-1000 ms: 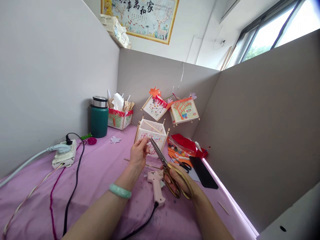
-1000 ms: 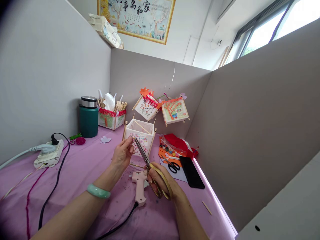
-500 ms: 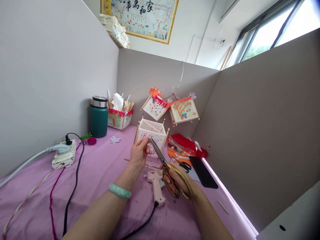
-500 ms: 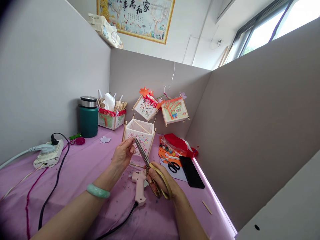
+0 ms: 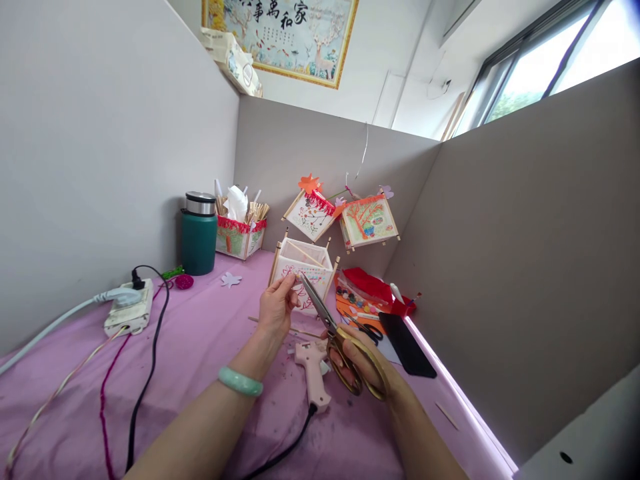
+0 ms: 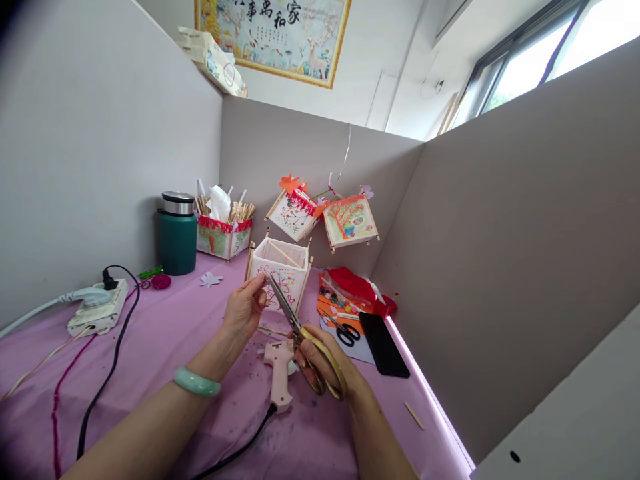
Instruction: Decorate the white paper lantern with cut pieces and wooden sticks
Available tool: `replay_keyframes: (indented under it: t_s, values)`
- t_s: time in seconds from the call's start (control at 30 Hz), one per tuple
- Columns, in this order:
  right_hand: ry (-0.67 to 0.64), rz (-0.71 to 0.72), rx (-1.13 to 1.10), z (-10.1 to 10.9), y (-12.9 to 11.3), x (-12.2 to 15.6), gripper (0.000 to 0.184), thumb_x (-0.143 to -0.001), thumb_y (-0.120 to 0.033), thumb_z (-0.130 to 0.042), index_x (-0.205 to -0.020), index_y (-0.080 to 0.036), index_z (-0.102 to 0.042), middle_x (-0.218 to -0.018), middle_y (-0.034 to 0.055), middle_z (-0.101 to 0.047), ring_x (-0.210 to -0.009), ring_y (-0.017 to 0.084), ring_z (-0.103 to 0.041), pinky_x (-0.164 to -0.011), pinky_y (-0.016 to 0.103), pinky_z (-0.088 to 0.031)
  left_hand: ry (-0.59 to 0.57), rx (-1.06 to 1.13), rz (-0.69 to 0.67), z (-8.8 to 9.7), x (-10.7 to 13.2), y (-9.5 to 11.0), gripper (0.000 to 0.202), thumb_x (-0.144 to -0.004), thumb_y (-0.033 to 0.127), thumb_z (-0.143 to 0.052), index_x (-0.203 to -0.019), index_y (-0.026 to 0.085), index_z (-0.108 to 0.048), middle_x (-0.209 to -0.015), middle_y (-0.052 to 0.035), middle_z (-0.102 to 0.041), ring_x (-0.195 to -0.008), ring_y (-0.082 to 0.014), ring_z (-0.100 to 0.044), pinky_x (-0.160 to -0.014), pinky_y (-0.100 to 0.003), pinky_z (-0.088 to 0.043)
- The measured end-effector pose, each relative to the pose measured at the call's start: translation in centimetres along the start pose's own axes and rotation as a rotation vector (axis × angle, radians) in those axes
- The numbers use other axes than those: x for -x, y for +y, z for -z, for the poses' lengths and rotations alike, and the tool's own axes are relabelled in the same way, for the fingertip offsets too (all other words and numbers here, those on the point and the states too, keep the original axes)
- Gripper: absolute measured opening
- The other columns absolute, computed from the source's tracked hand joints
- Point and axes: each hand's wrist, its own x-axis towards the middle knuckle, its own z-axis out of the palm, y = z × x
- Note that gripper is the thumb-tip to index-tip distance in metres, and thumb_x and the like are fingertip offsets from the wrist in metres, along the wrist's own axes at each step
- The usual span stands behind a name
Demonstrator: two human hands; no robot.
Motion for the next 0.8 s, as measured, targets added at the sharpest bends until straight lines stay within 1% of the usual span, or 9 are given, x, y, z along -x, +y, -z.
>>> replay_keyframes:
  t_s: [0.03,0.1,0.2,0.27,0.33,0.43,0.53,0.63,0.8]
  values:
    - [0.033,0.017,0.041,0.1,0.1,-0.2,0.043,-0.086,-0.058,-0.045,-0.106,-0.021,-0.052,-0.068,-0.0041,-0.047,-0.037,0.005,-0.033,-0.033,0.02,-0.03,0.001,-0.008,0.0,0.0,0.0,0.0,0.03,-0.055,0.031,-0.082,-0.071,0.01,-0.066,-0.059,0.0021,-0.06,-0.037,-0.002,-0.041,-0.036,-0.017,-0.03]
    - [0.173,0.075,0.217,0.3,0.2,-0.7,0.043,-0.082,-0.053,-0.053,-0.11,-0.021,-0.052,-0.069,-0.0038,-0.049,-0.042,0.007,-0.038,-0.038,0.021,-0.034,-0.005,-0.03,0.002,-0.1,0.2,0.0,0.03,-0.056,0.032,-0.082,-0.07,0.011,-0.066,-0.058,0.0023,-0.059,-0.037,-0.0021,-0.04,-0.037,-0.017,-0.031]
    - [0.405,0.218,0.693,0.6,0.5,-1.3,0.044,-0.075,-0.042,-0.065,-0.113,-0.021,-0.056,-0.075,0.0,-0.056,-0.059,0.013,-0.049,-0.056,0.025,-0.043,-0.039,-0.051,0.008,-0.2,0.3,-0.1,0.029,-0.057,0.033,-0.081,-0.069,0.011,-0.066,-0.052,0.004,-0.055,-0.036,-0.0024,-0.039,-0.037,-0.016,-0.03]
    - [0.485,0.299,0.978,0.8,0.7,-1.5,0.045,-0.074,-0.037,-0.066,-0.114,-0.021,-0.059,-0.083,0.0036,-0.06,-0.07,0.016,-0.054,-0.066,0.028,-0.044,-0.061,-0.044,0.025,-0.3,0.4,-0.1,0.029,-0.056,0.033,-0.081,-0.069,0.011,-0.066,-0.051,0.0045,-0.054,-0.036,-0.0024,-0.039,-0.036,-0.017,-0.03]
    - [0.549,0.338,1.141,0.9,1.0,-1.6,0.045,-0.074,-0.031,-0.064,-0.117,-0.02,-0.059,-0.089,0.0057,-0.061,-0.077,0.019,-0.056,-0.071,0.03,-0.045,-0.064,-0.034,0.047,-0.3,0.4,-0.1,0.029,-0.055,0.034,-0.081,-0.067,0.012,-0.066,-0.05,0.0053,-0.053,-0.036,-0.0027,-0.038,-0.037,-0.017,-0.032]
    - [0.634,0.368,1.261,1.1,1.4,-1.5,0.048,-0.074,-0.022,-0.057,-0.121,-0.02,-0.056,-0.093,0.0062,-0.062,-0.085,0.02,-0.058,-0.074,0.03,-0.045,-0.052,-0.055,0.055,-0.3,0.5,-0.1,0.029,-0.055,0.034,-0.081,-0.067,0.012,-0.066,-0.05,0.0055,-0.053,-0.035,-0.0029,-0.039,-0.038,-0.018,-0.033]
    - [0.685,0.383,1.348,1.4,1.6,-1.5,0.048,-0.074,-0.022,-0.056,-0.122,-0.021,-0.056,-0.094,0.0063,-0.062,-0.084,0.02,-0.058,-0.073,0.03,-0.045,-0.057,-0.072,0.058,-0.2,0.4,-0.1,0.03,-0.056,0.034,-0.081,-0.07,0.011,-0.067,-0.06,0.0027,-0.06,-0.036,-0.0021,-0.04,-0.039,-0.019,-0.033]
    - [0.673,0.35,1.385,1.6,1.6,-1.5,0.047,-0.075,-0.023,-0.056,-0.122,-0.022,-0.056,-0.094,0.0055,-0.062,-0.084,0.02,-0.059,-0.073,0.03,-0.044,-0.059,-0.035,0.082,-0.2,0.4,-0.1,0.031,-0.055,0.032,-0.081,-0.072,0.011,-0.066,-0.064,0.0029,-0.061,-0.037,-0.0018,-0.04,-0.039,-0.019,-0.034]
    - [0.666,0.331,1.378,1.9,1.7,-1.4,0.047,-0.075,-0.022,-0.056,-0.122,-0.023,-0.056,-0.095,0.0043,-0.062,-0.083,0.019,-0.059,-0.072,0.029,-0.043,-0.087,0.028,0.157,-0.3,0.6,0.1,0.029,-0.051,0.029,-0.08,-0.068,0.011,-0.063,-0.058,0.0051,-0.057,-0.036,-0.0025,-0.039,-0.039,-0.019,-0.034]
